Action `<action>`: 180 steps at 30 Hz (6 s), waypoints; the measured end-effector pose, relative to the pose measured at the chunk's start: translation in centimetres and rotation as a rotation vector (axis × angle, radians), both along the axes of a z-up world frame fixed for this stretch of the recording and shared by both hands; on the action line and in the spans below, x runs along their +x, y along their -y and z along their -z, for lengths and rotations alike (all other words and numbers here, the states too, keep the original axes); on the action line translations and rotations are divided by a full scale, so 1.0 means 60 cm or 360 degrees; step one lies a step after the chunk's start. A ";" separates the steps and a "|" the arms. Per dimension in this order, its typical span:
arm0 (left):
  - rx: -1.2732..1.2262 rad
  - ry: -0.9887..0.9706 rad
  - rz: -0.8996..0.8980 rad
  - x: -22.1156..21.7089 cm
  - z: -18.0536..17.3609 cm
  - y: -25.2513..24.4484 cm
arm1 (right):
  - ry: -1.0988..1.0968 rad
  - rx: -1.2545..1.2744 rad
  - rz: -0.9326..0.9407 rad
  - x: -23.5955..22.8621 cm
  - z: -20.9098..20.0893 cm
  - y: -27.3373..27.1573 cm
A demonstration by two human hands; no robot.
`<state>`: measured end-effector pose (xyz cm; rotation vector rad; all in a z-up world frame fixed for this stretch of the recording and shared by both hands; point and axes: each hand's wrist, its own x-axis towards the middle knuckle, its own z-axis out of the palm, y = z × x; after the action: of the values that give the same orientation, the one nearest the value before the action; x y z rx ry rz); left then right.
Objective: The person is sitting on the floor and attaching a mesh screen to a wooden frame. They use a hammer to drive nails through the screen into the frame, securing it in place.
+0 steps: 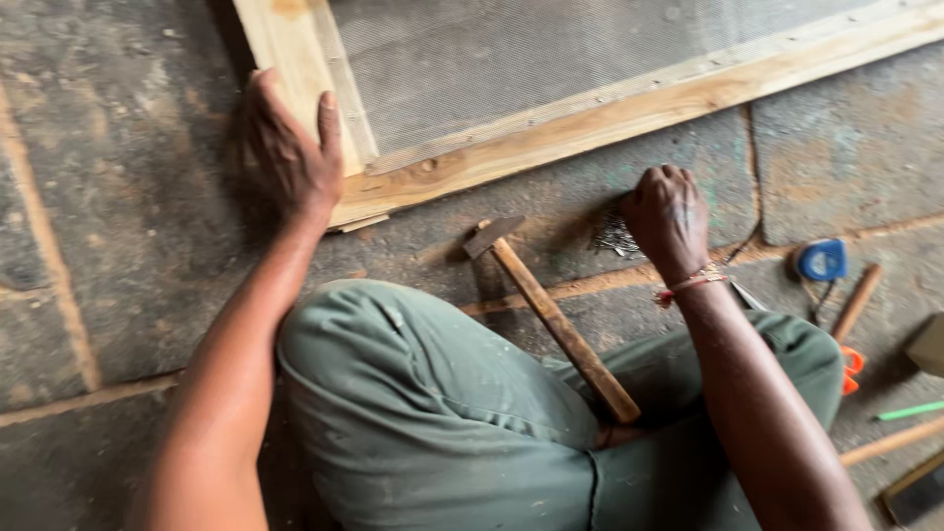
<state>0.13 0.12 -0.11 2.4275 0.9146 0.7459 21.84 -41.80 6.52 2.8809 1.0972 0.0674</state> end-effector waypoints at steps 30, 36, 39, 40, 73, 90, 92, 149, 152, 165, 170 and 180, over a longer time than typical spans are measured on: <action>-0.1531 0.0170 0.1127 0.011 -0.302 0.258 | -0.2081 0.2110 -0.0007 -0.206 -0.170 -0.132; -0.1346 0.0139 0.1106 -0.010 -0.296 0.238 | -0.2018 0.1817 0.0224 -0.233 -0.187 -0.145; -0.1323 -0.0217 0.0627 -0.008 -0.279 0.177 | -0.1399 0.1070 0.0086 -0.238 -0.189 -0.130; -0.1272 -0.0137 0.0640 -0.010 -0.268 0.143 | -0.1333 0.0946 0.0074 -0.242 -0.189 -0.121; -0.0592 -0.0325 0.1007 0.075 -0.012 0.051 | -0.1826 0.0250 0.0851 -0.274 -0.146 -0.095; -0.0632 -0.0223 0.0874 0.071 -0.022 0.055 | -0.1726 0.0935 0.0695 -0.240 -0.193 -0.108; -0.0628 -0.0197 0.0896 0.072 -0.017 0.054 | -0.1706 0.0921 0.0694 -0.236 -0.193 -0.109; -0.0068 0.0222 -0.0069 0.026 0.054 -0.002 | -0.0676 0.0737 -0.0362 -0.155 -0.164 -0.241; -0.0025 0.0243 -0.0052 0.044 0.050 -0.016 | -0.0706 0.0655 -0.0312 -0.140 -0.176 -0.243; -0.0183 0.0280 -0.0023 0.021 0.051 -0.004 | -0.0469 0.0525 -0.0620 -0.135 -0.179 -0.256; -0.0059 0.0246 -0.0011 0.032 0.039 -0.005 | -0.1143 0.0669 0.0053 -0.100 -0.204 -0.267; -0.0083 0.0226 -0.0063 0.021 0.043 -0.001 | -0.1382 0.0811 0.0224 -0.116 -0.181 -0.267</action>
<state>1.42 0.16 -2.68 2.2849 0.9166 0.8852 14.88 -25.81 17.36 3.5204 1.0468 -1.1689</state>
